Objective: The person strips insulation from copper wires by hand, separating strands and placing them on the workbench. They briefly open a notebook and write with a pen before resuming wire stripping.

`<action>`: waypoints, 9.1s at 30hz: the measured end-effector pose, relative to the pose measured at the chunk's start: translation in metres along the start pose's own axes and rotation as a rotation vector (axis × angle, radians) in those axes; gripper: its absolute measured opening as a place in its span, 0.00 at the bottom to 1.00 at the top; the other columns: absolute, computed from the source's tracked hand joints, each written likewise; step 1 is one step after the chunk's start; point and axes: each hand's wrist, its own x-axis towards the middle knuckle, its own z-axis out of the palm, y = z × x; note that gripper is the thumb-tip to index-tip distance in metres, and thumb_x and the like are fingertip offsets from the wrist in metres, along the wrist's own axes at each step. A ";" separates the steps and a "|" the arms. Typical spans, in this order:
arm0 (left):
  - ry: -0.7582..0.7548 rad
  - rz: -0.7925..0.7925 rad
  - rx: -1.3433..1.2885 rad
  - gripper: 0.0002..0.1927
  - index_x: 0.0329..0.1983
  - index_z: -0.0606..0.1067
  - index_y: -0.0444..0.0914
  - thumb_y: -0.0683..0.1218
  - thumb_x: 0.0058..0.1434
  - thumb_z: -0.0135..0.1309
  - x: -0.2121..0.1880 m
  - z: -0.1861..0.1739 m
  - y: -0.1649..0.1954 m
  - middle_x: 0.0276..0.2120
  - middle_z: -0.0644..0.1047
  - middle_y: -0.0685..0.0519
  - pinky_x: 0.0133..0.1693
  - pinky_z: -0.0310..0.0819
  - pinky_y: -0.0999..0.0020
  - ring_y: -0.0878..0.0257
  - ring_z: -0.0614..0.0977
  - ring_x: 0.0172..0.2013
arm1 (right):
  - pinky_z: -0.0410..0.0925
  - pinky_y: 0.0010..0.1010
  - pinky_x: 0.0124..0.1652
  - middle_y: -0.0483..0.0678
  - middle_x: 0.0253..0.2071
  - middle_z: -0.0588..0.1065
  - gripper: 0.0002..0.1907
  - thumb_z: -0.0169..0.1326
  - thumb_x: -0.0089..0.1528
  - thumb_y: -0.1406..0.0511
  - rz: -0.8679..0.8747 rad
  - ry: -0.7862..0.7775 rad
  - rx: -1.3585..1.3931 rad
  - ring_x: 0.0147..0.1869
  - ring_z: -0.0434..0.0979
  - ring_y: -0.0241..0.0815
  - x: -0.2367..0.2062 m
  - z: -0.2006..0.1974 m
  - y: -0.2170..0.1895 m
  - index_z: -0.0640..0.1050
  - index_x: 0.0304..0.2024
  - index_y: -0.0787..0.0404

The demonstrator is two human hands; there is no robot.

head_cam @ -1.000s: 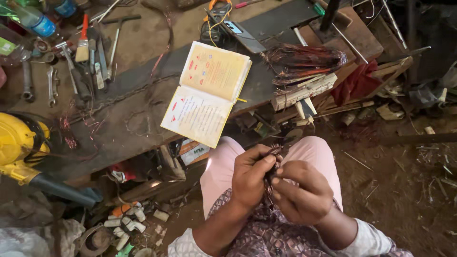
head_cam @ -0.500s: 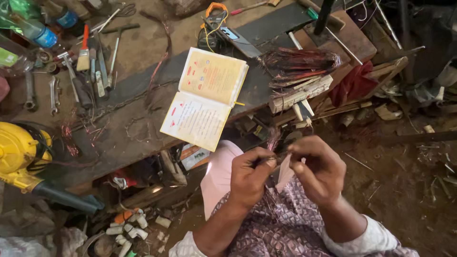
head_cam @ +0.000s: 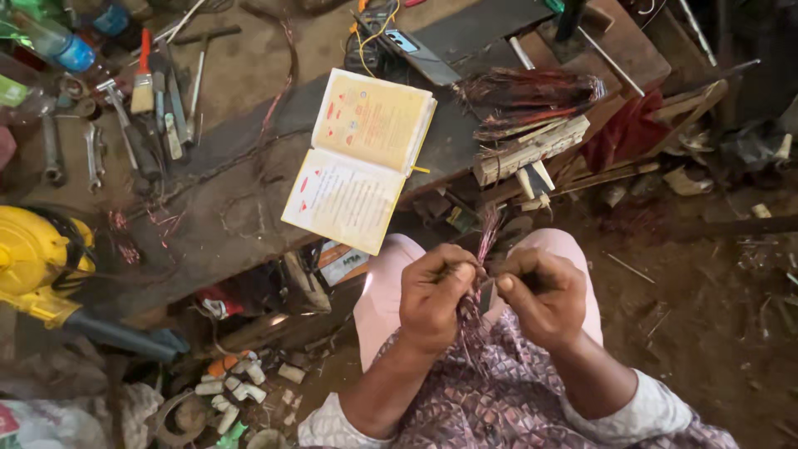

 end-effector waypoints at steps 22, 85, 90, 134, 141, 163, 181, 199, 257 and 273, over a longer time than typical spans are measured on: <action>0.111 -0.007 -0.135 0.09 0.38 0.75 0.30 0.42 0.69 0.51 0.013 -0.003 0.012 0.27 0.74 0.54 0.29 0.62 0.74 0.70 0.71 0.26 | 0.73 0.28 0.37 0.52 0.38 0.79 0.17 0.60 0.57 0.70 -0.363 -0.077 -0.278 0.35 0.81 0.40 0.020 0.010 -0.043 0.78 0.49 0.69; 0.134 -0.054 -0.131 0.08 0.42 0.75 0.30 0.41 0.68 0.51 -0.003 -0.003 -0.001 0.32 0.77 0.51 0.36 0.69 0.72 0.67 0.74 0.31 | 0.73 0.30 0.42 0.57 0.53 0.74 0.23 0.56 0.66 0.65 -0.176 -0.269 -0.006 0.43 0.78 0.38 -0.001 -0.002 -0.021 0.72 0.62 0.69; 0.110 -0.033 -0.092 0.08 0.41 0.76 0.30 0.41 0.70 0.50 -0.002 -0.001 -0.004 0.30 0.76 0.53 0.35 0.66 0.73 0.68 0.73 0.31 | 0.72 0.31 0.46 0.58 0.57 0.73 0.24 0.54 0.68 0.64 -0.218 -0.206 -0.003 0.44 0.77 0.38 0.002 -0.007 -0.019 0.70 0.64 0.69; 0.118 -0.039 -0.117 0.07 0.38 0.76 0.32 0.40 0.69 0.49 0.006 0.007 -0.010 0.31 0.77 0.56 0.36 0.67 0.74 0.71 0.74 0.32 | 0.67 0.39 0.62 0.61 0.66 0.70 0.29 0.51 0.73 0.55 -0.430 -0.120 -0.085 0.61 0.74 0.49 0.027 0.009 -0.036 0.67 0.66 0.71; 0.129 -0.004 -0.077 0.06 0.39 0.76 0.32 0.40 0.70 0.50 0.006 0.003 -0.015 0.30 0.75 0.57 0.35 0.64 0.75 0.72 0.72 0.32 | 0.68 0.38 0.58 0.58 0.61 0.75 0.26 0.50 0.72 0.56 -0.471 -0.091 -0.137 0.58 0.75 0.47 0.020 0.012 -0.032 0.69 0.64 0.69; 0.121 0.051 0.001 0.06 0.38 0.76 0.31 0.39 0.68 0.50 0.006 0.004 -0.009 0.31 0.76 0.57 0.37 0.67 0.75 0.73 0.73 0.34 | 0.67 0.35 0.59 0.59 0.58 0.72 0.28 0.52 0.70 0.55 -0.457 -0.126 -0.045 0.61 0.73 0.48 0.017 0.015 -0.031 0.69 0.64 0.70; 0.010 -0.016 -0.170 0.08 0.47 0.72 0.33 0.41 0.68 0.52 0.001 -0.001 -0.010 0.38 0.75 0.55 0.40 0.68 0.73 0.70 0.73 0.37 | 0.72 0.26 0.39 0.52 0.36 0.79 0.09 0.60 0.55 0.78 -0.320 -0.022 -0.354 0.38 0.81 0.40 0.048 0.012 -0.059 0.79 0.39 0.69; 0.165 -0.011 -0.066 0.07 0.42 0.71 0.36 0.45 0.71 0.52 0.002 0.004 -0.016 0.29 0.72 0.59 0.28 0.64 0.78 0.74 0.70 0.26 | 0.73 0.25 0.36 0.51 0.36 0.79 0.11 0.61 0.53 0.76 -0.305 -0.040 -0.414 0.35 0.82 0.41 0.016 0.024 -0.048 0.81 0.39 0.65; 0.064 -0.096 -0.137 0.06 0.45 0.73 0.33 0.42 0.70 0.52 0.002 -0.007 -0.009 0.30 0.73 0.58 0.28 0.61 0.78 0.74 0.69 0.26 | 0.69 0.28 0.44 0.54 0.44 0.76 0.15 0.58 0.60 0.74 -0.216 -0.090 -0.010 0.43 0.76 0.40 0.036 0.008 -0.034 0.77 0.50 0.71; 0.253 0.131 1.102 0.05 0.37 0.76 0.33 0.42 0.64 0.54 0.109 -0.010 -0.054 0.33 0.75 0.52 0.37 0.71 0.70 0.66 0.75 0.34 | 0.71 0.34 0.47 0.57 0.44 0.73 0.12 0.48 0.74 0.66 -0.233 -0.249 -0.070 0.48 0.78 0.53 0.024 0.000 -0.009 0.74 0.44 0.71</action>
